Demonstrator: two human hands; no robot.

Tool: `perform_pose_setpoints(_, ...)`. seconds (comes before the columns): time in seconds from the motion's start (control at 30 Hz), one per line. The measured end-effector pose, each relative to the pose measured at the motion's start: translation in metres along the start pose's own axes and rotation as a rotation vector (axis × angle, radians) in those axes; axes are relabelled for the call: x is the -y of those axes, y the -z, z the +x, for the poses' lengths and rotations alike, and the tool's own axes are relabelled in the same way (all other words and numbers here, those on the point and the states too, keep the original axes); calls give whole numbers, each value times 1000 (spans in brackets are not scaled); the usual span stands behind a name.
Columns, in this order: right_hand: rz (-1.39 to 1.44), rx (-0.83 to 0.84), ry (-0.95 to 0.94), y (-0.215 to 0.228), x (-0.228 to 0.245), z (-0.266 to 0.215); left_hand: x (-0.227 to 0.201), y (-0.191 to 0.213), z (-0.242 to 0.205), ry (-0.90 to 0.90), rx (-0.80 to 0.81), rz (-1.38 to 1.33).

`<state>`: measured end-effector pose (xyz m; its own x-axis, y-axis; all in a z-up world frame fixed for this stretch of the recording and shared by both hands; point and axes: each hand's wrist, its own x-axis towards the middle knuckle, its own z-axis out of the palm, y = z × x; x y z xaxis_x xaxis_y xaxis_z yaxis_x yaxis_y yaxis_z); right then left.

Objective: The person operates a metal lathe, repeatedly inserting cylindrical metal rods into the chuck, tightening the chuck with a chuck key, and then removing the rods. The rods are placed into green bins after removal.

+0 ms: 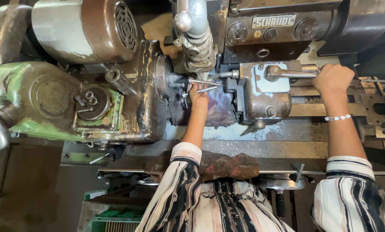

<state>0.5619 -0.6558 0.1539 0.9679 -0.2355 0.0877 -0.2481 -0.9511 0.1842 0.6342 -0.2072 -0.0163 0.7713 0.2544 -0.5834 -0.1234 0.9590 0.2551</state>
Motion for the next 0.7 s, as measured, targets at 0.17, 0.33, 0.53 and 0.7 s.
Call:
perform_pose_setpoints(0.17, -1, 15, -15, -2, 1, 0, -4, 4, 4, 6, -34, -4)
perform_pose_setpoints(0.33, -11, 14, -15, -5, -2, 4, -2, 2, 7, 20, -37, 18)
perform_pose_setpoints(0.53, -4, 1, -7, -13, -5, 4, -6, 9, 4, 29, -15, 48)
perform_pose_setpoints(0.7, -19, -14, -5, -9, -3, 3, -7, 5, 3, 45, -26, 44)
